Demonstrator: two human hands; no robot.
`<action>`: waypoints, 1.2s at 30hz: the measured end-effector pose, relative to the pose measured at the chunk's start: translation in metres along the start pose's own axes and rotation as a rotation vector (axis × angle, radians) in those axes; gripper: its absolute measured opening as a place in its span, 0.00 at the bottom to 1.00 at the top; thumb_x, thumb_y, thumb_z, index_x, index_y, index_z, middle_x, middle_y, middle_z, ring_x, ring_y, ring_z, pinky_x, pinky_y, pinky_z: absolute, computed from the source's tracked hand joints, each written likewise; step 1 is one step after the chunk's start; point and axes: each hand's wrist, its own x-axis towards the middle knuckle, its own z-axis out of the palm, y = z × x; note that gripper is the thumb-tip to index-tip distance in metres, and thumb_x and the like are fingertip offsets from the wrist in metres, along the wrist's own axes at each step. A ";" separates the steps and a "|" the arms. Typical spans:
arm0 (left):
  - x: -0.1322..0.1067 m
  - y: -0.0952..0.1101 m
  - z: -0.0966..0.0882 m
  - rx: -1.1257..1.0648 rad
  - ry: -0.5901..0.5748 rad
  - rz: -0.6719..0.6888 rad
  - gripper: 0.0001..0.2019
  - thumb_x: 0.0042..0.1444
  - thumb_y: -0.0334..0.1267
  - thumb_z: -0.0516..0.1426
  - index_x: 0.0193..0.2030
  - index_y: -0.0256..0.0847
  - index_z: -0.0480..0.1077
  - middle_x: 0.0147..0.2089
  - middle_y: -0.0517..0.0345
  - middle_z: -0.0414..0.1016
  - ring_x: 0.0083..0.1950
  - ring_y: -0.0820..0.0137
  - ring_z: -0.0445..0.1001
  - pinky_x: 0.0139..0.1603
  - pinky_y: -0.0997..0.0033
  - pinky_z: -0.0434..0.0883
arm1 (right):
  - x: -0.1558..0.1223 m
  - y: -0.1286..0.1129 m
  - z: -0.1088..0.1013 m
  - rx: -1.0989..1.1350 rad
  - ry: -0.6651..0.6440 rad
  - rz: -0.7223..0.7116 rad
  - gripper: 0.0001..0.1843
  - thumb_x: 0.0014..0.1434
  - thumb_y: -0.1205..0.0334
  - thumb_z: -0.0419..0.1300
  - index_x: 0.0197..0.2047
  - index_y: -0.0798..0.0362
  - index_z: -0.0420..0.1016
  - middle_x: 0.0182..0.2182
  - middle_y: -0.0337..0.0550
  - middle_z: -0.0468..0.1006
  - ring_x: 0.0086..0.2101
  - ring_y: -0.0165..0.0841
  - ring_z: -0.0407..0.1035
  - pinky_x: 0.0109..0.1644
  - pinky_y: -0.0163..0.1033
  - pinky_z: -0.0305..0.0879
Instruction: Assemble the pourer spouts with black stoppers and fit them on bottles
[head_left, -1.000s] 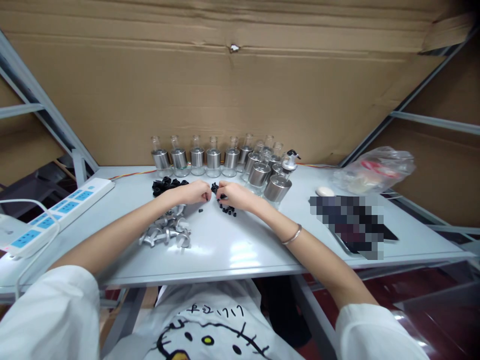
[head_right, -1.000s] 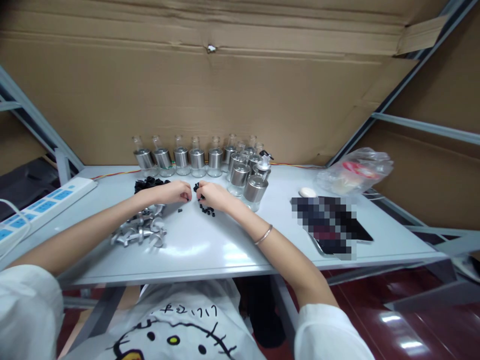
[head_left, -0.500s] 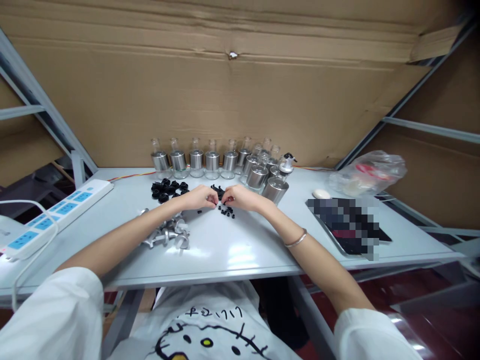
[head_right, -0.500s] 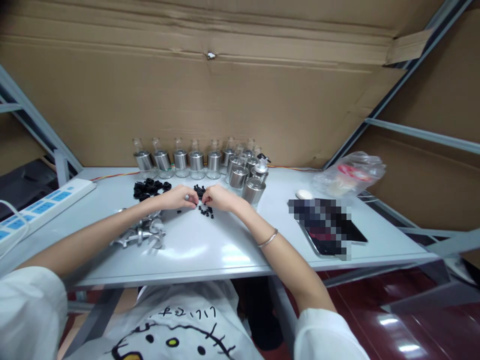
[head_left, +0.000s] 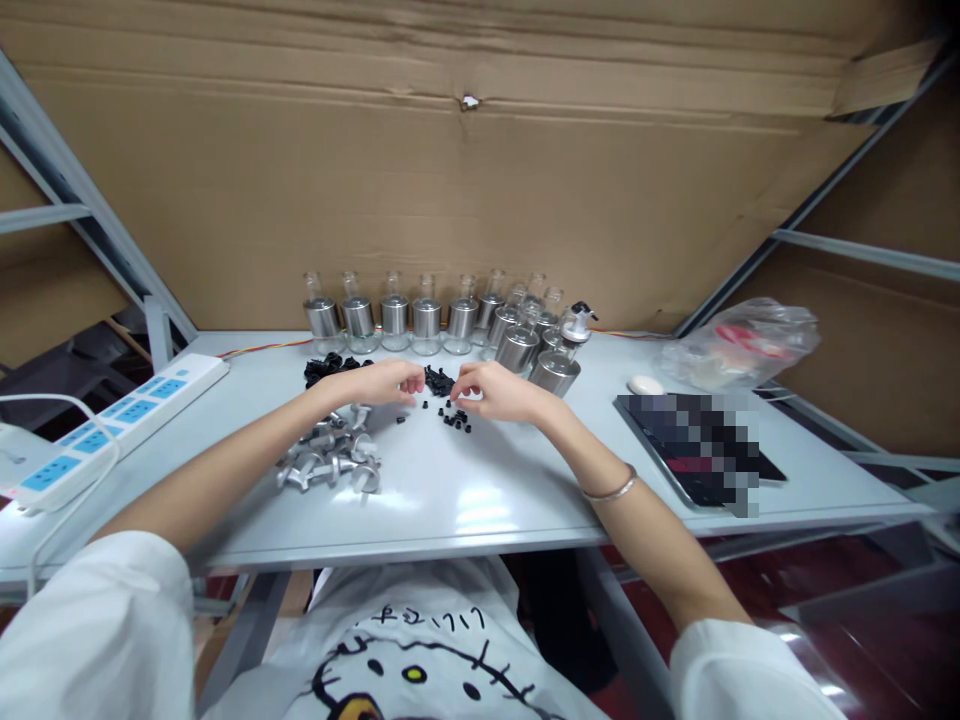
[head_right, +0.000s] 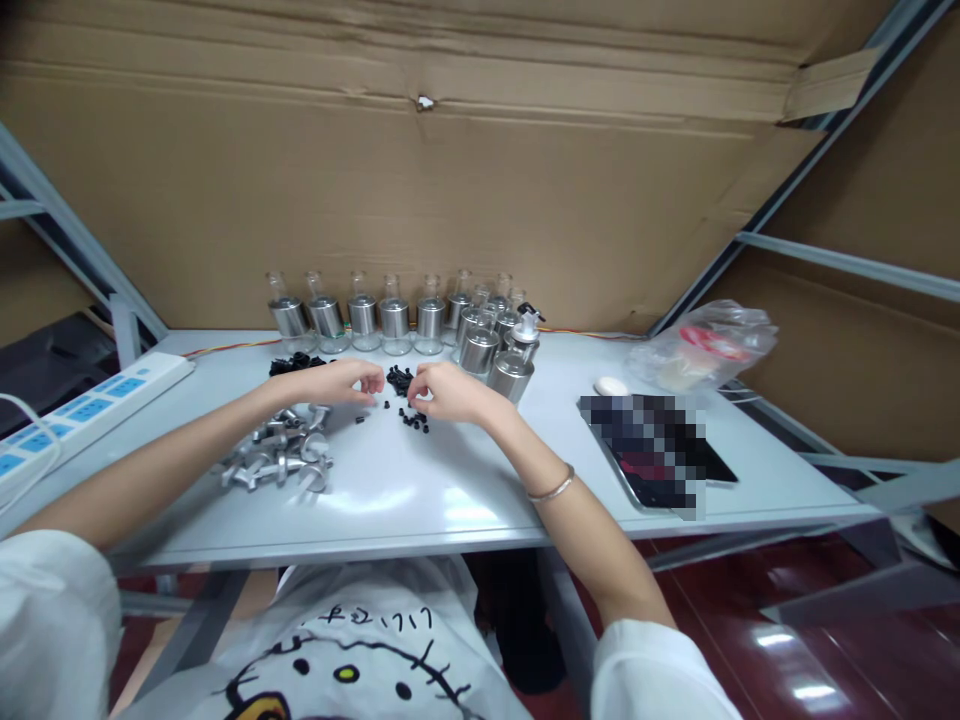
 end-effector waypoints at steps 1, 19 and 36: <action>-0.002 0.002 0.000 0.026 -0.021 -0.022 0.10 0.51 0.36 0.58 0.40 0.37 0.70 0.39 0.55 0.75 0.38 0.69 0.72 0.35 0.76 0.65 | -0.002 -0.004 0.002 -0.027 -0.006 -0.007 0.09 0.53 0.71 0.59 0.36 0.58 0.80 0.34 0.46 0.75 0.31 0.30 0.67 0.38 0.34 0.60; -0.010 0.026 0.008 -0.161 0.012 0.103 0.06 0.54 0.35 0.57 0.34 0.37 0.74 0.32 0.59 0.77 0.33 0.72 0.73 0.36 0.78 0.66 | -0.002 -0.025 0.018 -0.344 -0.051 0.115 0.09 0.53 0.64 0.59 0.35 0.57 0.78 0.37 0.49 0.76 0.34 0.35 0.70 0.30 0.36 0.49; 0.001 0.022 0.031 -0.079 0.111 0.237 0.05 0.55 0.30 0.57 0.35 0.36 0.75 0.37 0.54 0.76 0.38 0.71 0.73 0.41 0.76 0.66 | -0.014 0.019 0.002 0.100 -0.047 0.201 0.04 0.48 0.73 0.61 0.31 0.57 0.72 0.26 0.38 0.73 0.27 0.27 0.64 0.32 0.31 0.57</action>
